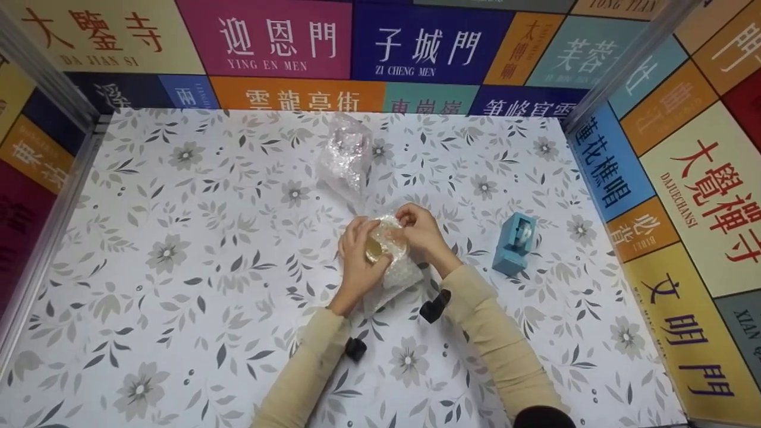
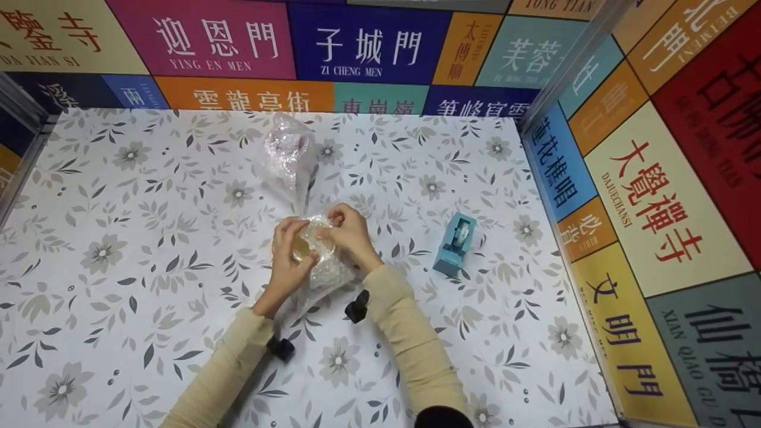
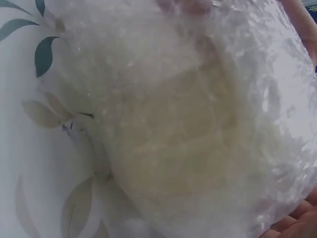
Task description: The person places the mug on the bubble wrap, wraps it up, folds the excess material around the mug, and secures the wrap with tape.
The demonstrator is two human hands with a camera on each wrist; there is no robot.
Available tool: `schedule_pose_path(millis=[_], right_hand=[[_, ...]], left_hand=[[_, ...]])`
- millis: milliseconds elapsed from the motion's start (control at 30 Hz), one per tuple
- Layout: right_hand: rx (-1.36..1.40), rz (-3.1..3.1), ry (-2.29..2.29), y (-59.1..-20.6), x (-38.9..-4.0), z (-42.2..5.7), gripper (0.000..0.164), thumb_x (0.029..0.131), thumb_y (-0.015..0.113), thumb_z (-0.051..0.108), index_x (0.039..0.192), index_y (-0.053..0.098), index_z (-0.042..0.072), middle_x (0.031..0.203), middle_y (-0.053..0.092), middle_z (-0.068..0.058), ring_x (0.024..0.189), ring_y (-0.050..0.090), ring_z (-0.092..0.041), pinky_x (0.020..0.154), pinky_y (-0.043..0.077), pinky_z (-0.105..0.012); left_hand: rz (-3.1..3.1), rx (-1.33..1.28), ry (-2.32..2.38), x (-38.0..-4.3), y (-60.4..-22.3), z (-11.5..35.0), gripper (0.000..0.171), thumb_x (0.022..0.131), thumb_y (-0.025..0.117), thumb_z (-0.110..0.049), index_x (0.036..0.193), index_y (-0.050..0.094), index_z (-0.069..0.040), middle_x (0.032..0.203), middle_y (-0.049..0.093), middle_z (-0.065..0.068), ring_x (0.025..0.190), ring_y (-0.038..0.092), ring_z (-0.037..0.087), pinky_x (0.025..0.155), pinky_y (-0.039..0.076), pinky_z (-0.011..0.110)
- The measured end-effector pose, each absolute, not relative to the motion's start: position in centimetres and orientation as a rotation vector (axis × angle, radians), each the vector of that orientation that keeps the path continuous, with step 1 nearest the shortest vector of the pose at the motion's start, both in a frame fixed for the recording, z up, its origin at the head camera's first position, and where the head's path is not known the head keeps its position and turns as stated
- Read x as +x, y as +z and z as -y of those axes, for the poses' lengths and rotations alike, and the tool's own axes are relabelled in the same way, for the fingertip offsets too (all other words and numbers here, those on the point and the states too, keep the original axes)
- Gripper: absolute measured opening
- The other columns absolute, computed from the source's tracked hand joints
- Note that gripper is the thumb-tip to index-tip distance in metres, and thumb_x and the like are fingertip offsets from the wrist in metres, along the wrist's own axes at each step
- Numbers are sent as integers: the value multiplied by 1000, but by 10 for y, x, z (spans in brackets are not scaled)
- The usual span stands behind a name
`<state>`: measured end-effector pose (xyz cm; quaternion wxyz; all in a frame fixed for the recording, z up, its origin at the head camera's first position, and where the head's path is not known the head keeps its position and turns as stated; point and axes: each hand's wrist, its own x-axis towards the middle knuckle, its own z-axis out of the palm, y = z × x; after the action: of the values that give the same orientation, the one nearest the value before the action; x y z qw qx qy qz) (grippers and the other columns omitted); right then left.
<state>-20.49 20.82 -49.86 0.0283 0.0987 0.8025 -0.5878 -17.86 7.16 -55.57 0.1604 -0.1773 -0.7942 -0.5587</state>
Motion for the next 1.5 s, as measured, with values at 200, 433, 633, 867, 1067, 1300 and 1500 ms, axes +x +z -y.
schedule_pose_path(millis=[200, 433, 633, 867, 1067, 1300, 1500], right_hand=[[187, -2520, -1841, -500, -198, -214, 27, 67, 72, -2, 87, 54, -1, 72, 47, 0, 67, 44, -12, 64, 39, -23], [115, -2601, -1834, -482, -182, -222, 18, 83, 62, 8, 87, 62, -9, 84, 61, -9, 82, 53, -19, 79, 40, -32], [56, -2547, -1636, -462, -179, -228, 24, 88, 57, 10, 89, 63, -13, 113, 57, -25, 109, 50, -33, 91, 41, -42], [-87, -2548, -1331, -458, -183, -234, 27, 88, 54, 14, 84, 64, -10, 123, 50, -28, 118, 43, -38, 99, 31, -47], [-123, -2634, -1210, -458, -179, -229, 26, 86, 57, 14, 83, 66, -9, 126, 46, -30, 125, 33, -40, 103, 24, -50], [-13, -2629, -1241, -465, -179, -217, 27, 85, 59, 17, 88, 66, -10, 134, 37, -30, 133, 16, -39, 107, 12, -50], [77, -2459, -1561, -478, -181, -217, 14, 80, 63, 3, 74, 61, -10, 133, 37, -31, 131, 21, -40, 102, 28, -45]], left_hand=[[2276, -507, -1603, -177, -555, -70, 59, 63, 59, -23, 120, 50, -10, 126, 40, 13, 116, 34, 29, 100, 15, 48], [2269, -526, -1598, -178, -553, -69, 60, 64, 60, -24, 121, 49, -10, 125, 40, 15, 115, 34, 30, 99, 16, 48], [2257, -552, -1621, -179, -554, -69, 61, 63, 62, -25, 122, 49, -10, 125, 40, 17, 114, 34, 29, 98, 17, 48], [2254, -591, -1585, -179, -557, -69, 61, 66, 60, -31, 122, 49, -9, 124, 41, 15, 115, 36, 28, 96, 20, 47], [2259, -597, -1585, -180, -557, -70, 61, 66, 61, -33, 122, 49, -9, 124, 41, 16, 115, 36, 28, 97, 19, 47], [2258, -605, -1583, -181, -557, -69, 61, 68, 60, -34, 122, 48, -9, 124, 40, 15, 116, 36, 28, 99, 18, 47], [2277, -587, -1571, -180, -558, -69, 60, 68, 60, -34, 122, 48, -10, 125, 40, 13, 115, 35, 29, 99, 17, 48]])
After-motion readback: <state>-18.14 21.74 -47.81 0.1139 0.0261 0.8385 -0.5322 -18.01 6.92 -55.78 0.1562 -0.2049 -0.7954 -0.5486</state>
